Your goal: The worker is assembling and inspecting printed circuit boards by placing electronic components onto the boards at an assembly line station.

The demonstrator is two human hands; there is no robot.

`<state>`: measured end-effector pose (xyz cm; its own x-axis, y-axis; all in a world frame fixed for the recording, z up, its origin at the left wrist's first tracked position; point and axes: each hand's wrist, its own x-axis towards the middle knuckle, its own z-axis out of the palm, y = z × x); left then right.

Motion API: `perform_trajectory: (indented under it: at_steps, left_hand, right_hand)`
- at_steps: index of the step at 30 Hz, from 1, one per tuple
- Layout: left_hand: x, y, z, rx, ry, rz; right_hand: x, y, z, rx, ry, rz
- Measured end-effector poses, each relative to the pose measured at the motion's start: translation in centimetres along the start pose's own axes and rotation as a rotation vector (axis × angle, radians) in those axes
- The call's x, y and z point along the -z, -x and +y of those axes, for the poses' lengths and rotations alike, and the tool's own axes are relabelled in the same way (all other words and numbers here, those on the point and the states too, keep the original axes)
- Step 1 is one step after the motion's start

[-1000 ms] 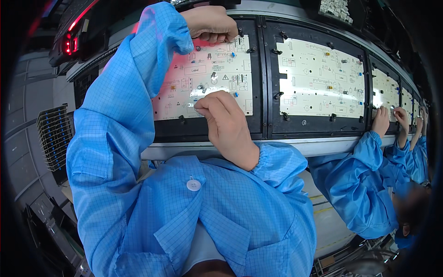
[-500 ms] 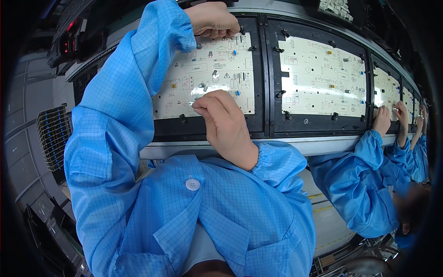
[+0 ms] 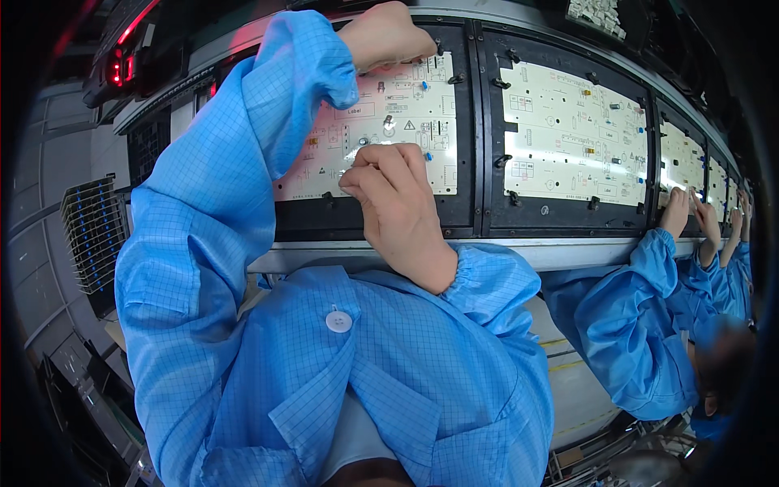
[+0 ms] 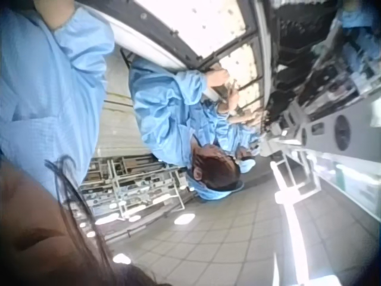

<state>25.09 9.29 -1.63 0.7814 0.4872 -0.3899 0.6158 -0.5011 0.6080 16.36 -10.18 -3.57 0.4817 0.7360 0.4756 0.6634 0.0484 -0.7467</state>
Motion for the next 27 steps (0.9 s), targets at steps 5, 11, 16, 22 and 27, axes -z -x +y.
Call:
perform_trajectory:
  at_steps: [5,11,16,22,27]
  left_hand:
    - [1.3,2.2,1.6,-0.050,-0.027,-0.019]
    - [1.2,3.2,-0.3,-0.213,-0.139,0.061]
    - [0.1,5.2,-5.3,-0.493,-0.446,0.224]
    - [0.5,5.3,-6.2,-0.761,-0.366,0.311]
    - [2.0,5.0,-4.2,-0.405,0.133,0.093]
  right_hand:
    - [-0.7,0.4,0.1,-0.085,-0.021,-0.083]
    - [0.6,-0.1,-0.3,-0.042,0.049,-0.065]
    - [3.4,-0.5,-0.6,-0.066,0.063,-0.100]
    - [7.8,-5.5,3.4,-0.407,0.171,-0.122]
    - [8.2,-10.0,8.6,-0.398,0.249,-0.139]
